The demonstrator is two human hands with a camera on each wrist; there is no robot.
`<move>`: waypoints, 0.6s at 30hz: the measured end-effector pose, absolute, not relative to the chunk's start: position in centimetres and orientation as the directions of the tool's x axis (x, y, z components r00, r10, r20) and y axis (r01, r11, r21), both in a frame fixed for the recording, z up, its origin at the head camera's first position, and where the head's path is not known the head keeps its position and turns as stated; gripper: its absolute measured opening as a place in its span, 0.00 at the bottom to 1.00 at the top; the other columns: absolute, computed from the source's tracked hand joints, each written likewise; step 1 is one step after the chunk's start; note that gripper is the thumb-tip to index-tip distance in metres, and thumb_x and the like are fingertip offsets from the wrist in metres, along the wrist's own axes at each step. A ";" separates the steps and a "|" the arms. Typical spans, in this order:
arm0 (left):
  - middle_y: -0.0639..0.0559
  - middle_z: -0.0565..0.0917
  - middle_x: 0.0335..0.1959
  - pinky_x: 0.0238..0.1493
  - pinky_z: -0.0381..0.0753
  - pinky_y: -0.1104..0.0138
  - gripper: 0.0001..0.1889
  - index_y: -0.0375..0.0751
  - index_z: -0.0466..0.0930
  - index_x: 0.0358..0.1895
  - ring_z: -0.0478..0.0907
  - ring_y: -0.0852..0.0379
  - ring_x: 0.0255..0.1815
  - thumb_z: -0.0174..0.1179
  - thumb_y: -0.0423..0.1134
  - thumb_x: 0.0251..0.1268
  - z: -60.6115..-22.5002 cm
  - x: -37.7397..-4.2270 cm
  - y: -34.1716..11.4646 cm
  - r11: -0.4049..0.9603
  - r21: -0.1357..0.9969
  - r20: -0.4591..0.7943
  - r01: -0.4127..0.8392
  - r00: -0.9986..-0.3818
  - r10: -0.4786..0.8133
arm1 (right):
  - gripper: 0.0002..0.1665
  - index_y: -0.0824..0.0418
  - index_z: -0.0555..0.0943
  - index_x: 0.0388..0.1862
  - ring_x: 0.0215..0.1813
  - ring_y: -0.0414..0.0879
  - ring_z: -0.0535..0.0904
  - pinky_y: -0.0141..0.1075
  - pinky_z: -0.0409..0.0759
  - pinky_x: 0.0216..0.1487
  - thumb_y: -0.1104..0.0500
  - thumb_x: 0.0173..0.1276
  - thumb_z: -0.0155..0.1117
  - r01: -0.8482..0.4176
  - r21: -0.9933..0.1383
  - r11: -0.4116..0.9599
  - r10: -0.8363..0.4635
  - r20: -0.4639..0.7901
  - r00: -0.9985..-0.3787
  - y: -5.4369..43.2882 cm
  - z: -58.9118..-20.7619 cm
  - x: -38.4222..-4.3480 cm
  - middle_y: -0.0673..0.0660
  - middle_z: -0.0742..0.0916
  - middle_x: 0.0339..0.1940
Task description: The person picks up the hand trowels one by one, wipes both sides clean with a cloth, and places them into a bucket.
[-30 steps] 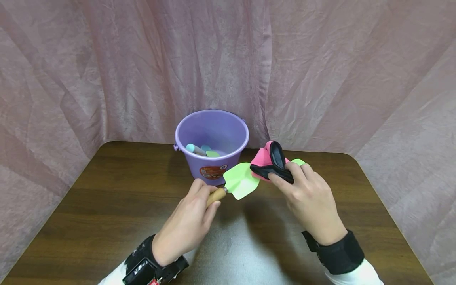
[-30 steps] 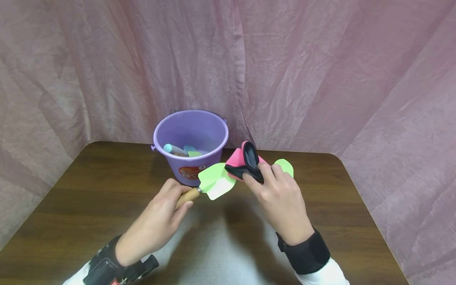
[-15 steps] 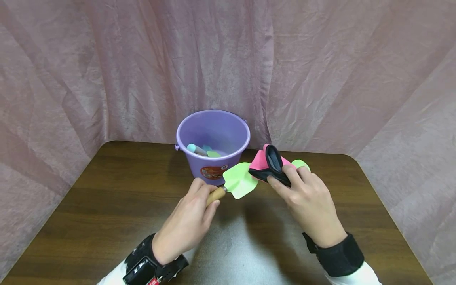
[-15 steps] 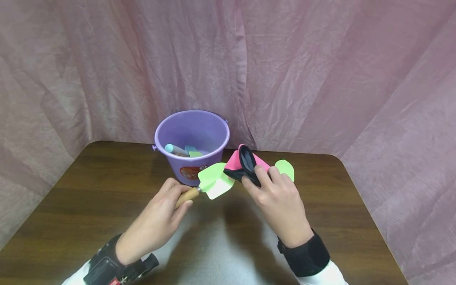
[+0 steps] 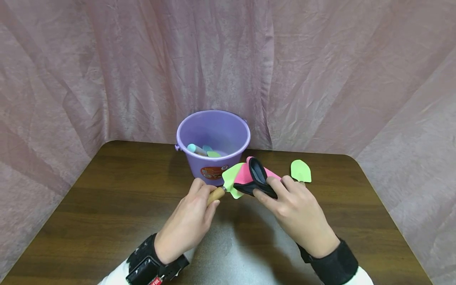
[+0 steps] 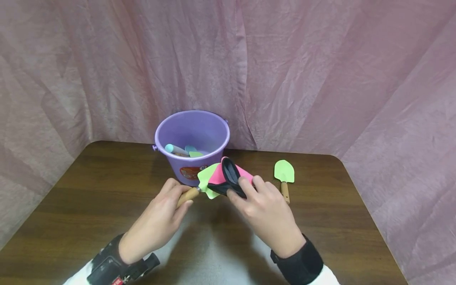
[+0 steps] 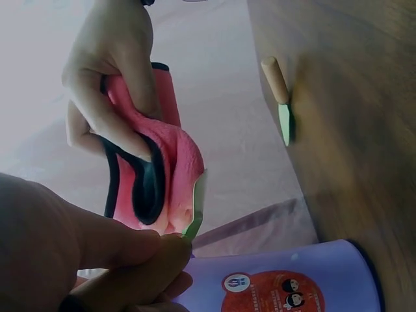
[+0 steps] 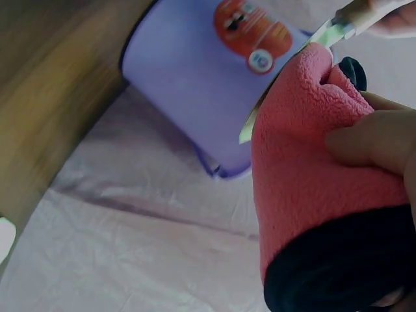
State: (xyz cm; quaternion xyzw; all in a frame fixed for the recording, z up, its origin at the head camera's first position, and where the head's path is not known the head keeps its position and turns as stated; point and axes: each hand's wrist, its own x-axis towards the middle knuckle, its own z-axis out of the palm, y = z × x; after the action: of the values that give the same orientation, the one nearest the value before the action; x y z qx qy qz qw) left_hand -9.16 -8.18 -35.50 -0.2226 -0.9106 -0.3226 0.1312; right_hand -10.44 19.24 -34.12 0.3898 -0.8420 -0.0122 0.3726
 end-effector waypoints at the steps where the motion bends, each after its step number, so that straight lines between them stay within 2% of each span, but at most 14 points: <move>1: 0.51 0.71 0.42 0.33 0.78 0.69 0.12 0.32 0.83 0.54 0.73 0.60 0.31 0.69 0.31 0.72 -35.5 -9.2 -8.1 0.694 0.531 0.378 0.486 -0.869 0.319 | 0.17 0.52 0.91 0.51 0.32 0.56 0.70 0.41 0.68 0.22 0.61 0.78 0.55 -0.656 0.300 0.692 -0.665 0.619 -0.418 19.1 -34.2 -10.3 0.60 0.82 0.44; 6: 0.52 0.70 0.42 0.32 0.78 0.70 0.11 0.33 0.83 0.54 0.73 0.60 0.31 0.69 0.31 0.73 -35.4 -9.2 -8.1 0.697 0.549 0.348 0.461 -0.884 0.311 | 0.17 0.52 0.90 0.52 0.33 0.54 0.72 0.42 0.72 0.27 0.59 0.79 0.54 -0.705 0.226 0.672 -0.652 0.633 -0.418 18.6 -34.3 -9.9 0.59 0.83 0.46; 13: 0.51 0.72 0.47 0.37 0.81 0.68 0.15 0.35 0.83 0.57 0.75 0.58 0.36 0.70 0.31 0.71 -35.3 -9.3 -8.2 0.670 0.578 0.355 0.466 -0.883 0.308 | 0.23 0.52 0.89 0.57 0.40 0.54 0.79 0.44 0.83 0.34 0.55 0.88 0.44 -0.770 0.093 0.631 -0.627 0.646 -0.436 18.5 -34.3 -9.6 0.61 0.83 0.48; 18: 0.51 0.72 0.45 0.37 0.81 0.68 0.15 0.35 0.83 0.57 0.74 0.59 0.36 0.70 0.32 0.71 -35.2 -9.4 -8.3 0.671 0.590 0.333 0.449 -0.893 0.304 | 0.23 0.52 0.88 0.59 0.42 0.54 0.81 0.44 0.84 0.36 0.56 0.87 0.44 -0.794 0.075 0.603 -0.635 0.647 -0.421 18.5 -34.1 -9.4 0.61 0.83 0.49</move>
State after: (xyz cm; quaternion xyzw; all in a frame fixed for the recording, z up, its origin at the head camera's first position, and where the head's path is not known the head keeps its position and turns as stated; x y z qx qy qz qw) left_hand -9.35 -8.27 -35.19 -0.2072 -0.9082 -0.3485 0.1037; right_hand -9.45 18.46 -34.06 0.4285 -0.8341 0.1223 0.3251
